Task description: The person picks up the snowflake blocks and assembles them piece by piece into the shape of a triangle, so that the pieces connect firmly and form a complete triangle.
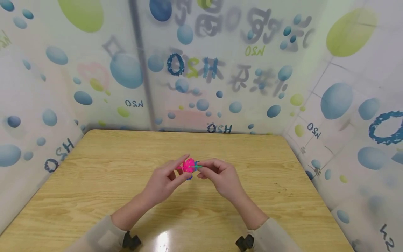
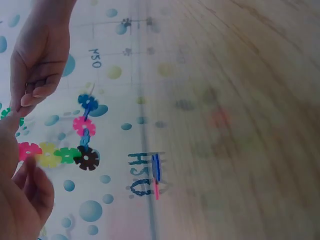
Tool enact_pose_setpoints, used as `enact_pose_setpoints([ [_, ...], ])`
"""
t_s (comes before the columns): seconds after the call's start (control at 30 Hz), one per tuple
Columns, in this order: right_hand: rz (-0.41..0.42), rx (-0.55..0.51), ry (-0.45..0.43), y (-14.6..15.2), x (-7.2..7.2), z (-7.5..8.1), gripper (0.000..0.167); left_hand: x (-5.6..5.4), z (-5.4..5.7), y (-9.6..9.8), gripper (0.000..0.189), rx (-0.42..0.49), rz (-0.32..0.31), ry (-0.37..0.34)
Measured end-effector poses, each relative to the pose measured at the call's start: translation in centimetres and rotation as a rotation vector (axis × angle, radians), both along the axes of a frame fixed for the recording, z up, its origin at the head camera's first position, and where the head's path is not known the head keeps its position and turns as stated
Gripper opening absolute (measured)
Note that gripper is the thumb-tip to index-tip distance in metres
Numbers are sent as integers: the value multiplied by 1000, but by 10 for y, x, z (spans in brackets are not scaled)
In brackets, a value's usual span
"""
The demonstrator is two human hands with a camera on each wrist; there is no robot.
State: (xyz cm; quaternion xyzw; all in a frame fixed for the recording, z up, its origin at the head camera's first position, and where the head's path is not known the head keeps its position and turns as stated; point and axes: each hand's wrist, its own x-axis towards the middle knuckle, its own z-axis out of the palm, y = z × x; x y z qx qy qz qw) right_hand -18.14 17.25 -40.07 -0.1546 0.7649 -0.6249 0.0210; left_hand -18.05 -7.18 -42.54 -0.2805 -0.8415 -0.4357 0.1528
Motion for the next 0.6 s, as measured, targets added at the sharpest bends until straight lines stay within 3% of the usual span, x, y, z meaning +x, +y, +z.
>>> enact_pose_setpoints([
  [0.1,-6,-4,14,-1,0,-1,20,-3,-2,0,58,-21,53,187],
  [0.2,-9,-5,19,-2,-1,-4,18,-5,-1,1,54,35,-8,224],
  [0.37,-48,36,55,-4,-1,-3,14,-5,1,3,43,130,-120,127],
  [0.6,-38,55,60,-9,1,3,12,-2,7,7,25,301,-188,-114],
])
